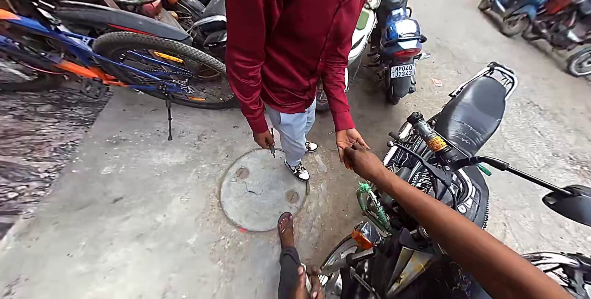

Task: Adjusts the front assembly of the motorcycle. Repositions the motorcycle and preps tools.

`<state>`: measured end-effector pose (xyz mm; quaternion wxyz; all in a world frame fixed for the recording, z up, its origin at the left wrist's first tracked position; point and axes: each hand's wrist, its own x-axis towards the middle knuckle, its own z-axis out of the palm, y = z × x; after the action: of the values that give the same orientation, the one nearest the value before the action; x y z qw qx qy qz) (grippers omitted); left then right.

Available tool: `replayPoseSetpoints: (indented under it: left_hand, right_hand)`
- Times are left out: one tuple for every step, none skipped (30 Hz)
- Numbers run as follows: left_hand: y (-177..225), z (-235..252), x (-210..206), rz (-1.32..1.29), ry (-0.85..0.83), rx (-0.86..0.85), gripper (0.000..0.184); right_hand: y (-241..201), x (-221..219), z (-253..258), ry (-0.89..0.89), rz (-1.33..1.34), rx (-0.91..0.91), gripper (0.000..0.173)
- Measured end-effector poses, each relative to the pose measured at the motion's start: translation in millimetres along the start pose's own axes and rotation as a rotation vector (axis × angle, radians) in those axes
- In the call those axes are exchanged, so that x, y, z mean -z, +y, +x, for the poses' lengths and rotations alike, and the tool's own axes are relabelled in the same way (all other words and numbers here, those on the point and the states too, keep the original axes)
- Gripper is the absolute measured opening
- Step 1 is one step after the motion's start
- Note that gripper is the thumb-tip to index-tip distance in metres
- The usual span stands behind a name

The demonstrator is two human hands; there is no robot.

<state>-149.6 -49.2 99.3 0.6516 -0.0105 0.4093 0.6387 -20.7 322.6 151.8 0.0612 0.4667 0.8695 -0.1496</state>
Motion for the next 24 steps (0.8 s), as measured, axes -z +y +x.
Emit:
replayPoseSetpoints:
  left_hand:
    - [-0.3,-1.3,1.1,-0.012,0.001,0.004,0.058]
    - [-0.3,-2.3,2.3,-0.024,0.005,0.007,0.058]
    - [0.6,-3.8,3.9,-0.035,0.011,0.006,0.059]
    - [2.8,-6.9,5.3,-0.037,0.023,0.003,0.059]
    - [5.7,-10.7,5.2,-0.025,0.040,-0.002,0.058]
    - [8.2,-14.6,3.9,-0.005,0.048,-0.012,0.058]
    - [9.1,-18.7,3.3,0.020,0.047,-0.019,0.058]
    - [8.8,-22.0,3.3,0.045,0.033,-0.022,0.057]
    - [8.7,-23.8,3.2,0.069,0.017,-0.024,0.056]
    - [8.6,-24.7,1.5,0.081,0.008,-0.022,0.054]
    - [7.5,-24.7,-0.6,0.083,0.001,-0.013,0.051]
    - [5.2,-23.9,-3.8,0.075,-0.010,0.001,0.049]
    - [2.5,-21.7,-9.1,0.057,-0.024,0.016,0.048]
    - [0.1,-17.5,-17.6,0.043,-0.041,0.034,0.048]
    - [-2.5,-12.3,-30.2,0.044,-0.044,0.056,0.049]
    - [-4.9,-8.2,-46.5,0.063,-0.023,0.080,0.052]
    - [-6.6,-6.9,-63.9,0.084,0.015,0.107,0.053]
    - [-7.4,-7.3,-79.9,0.087,0.060,0.134,0.055]
    - [-8.1,-6.9,-92.8,0.073,0.108,0.147,0.054]
    - [-9.6,-4.2,-101.3,0.056,0.159,0.157,0.049]
    - [-15.3,-0.4,-103.1,0.024,0.195,0.163,0.045]
    - [-23.9,3.2,-99.9,-0.003,0.218,0.177,0.042]
    - [-33.6,7.1,-93.8,-0.018,0.241,0.205,0.040]
    - [-43.5,11.1,-86.5,-0.021,0.264,0.239,0.038]
  right_hand:
    - [4.6,-1.4,0.3,0.008,0.019,-0.005,0.019]
    - [9.4,-1.7,1.0,0.015,0.036,0.003,0.017]
    - [14.1,-2.2,2.7,0.018,0.052,0.017,0.016]
    - [17.7,-2.7,4.8,0.012,0.070,0.032,0.017]
    - [21.2,-3.3,7.0,-0.001,0.086,0.047,0.017]
    - [25.6,-2.1,7.9,-0.021,0.111,0.050,0.018]
    - [28.7,2.1,4.9,-0.050,0.155,0.025,0.020]
    - [30.6,8.6,-1.3,-0.073,0.208,-0.013,0.023]
    - [31.1,18.1,-7.8,-0.082,0.278,-0.046,0.023]
    - [29.8,29.7,-14.4,-0.086,0.349,-0.067,0.021]
    - [28.6,39.8,-20.9,-0.080,0.414,-0.068,0.020]
    - [26.2,47.7,-29.7,-0.064,0.476,-0.053,0.018]
    - [19.9,54.3,-42.2,-0.039,0.532,-0.021,0.017]
    - [7.4,62.4,-60.3,-0.028,0.564,0.026,0.017]
    - [-10.8,70.4,-84.1,-0.033,0.579,0.075,0.017]
    - [-31.1,72.7,-111.5,-0.046,0.586,0.129,0.016]
    - [-51.5,66.5,-140.6,-0.076,0.580,0.174,0.015]
    - [-69.6,50.6,-168.5,-0.115,0.553,0.208,0.014]
    - [-83.1,29.1,-191.0,-0.181,0.519,0.220,0.015]
    - [-91.7,8.1,-207.1,-0.252,0.487,0.216,0.018]
    - [-94.9,-11.8,-218.3,-0.289,0.461,0.206,0.020]
    - [-94.3,-27.7,-225.3,-0.310,0.442,0.186,0.022]
    - [-91.7,-37.7,-228.3,-0.332,0.431,0.164,0.022]
    - [-87.9,-41.5,-227.6,-0.355,0.423,0.147,0.022]
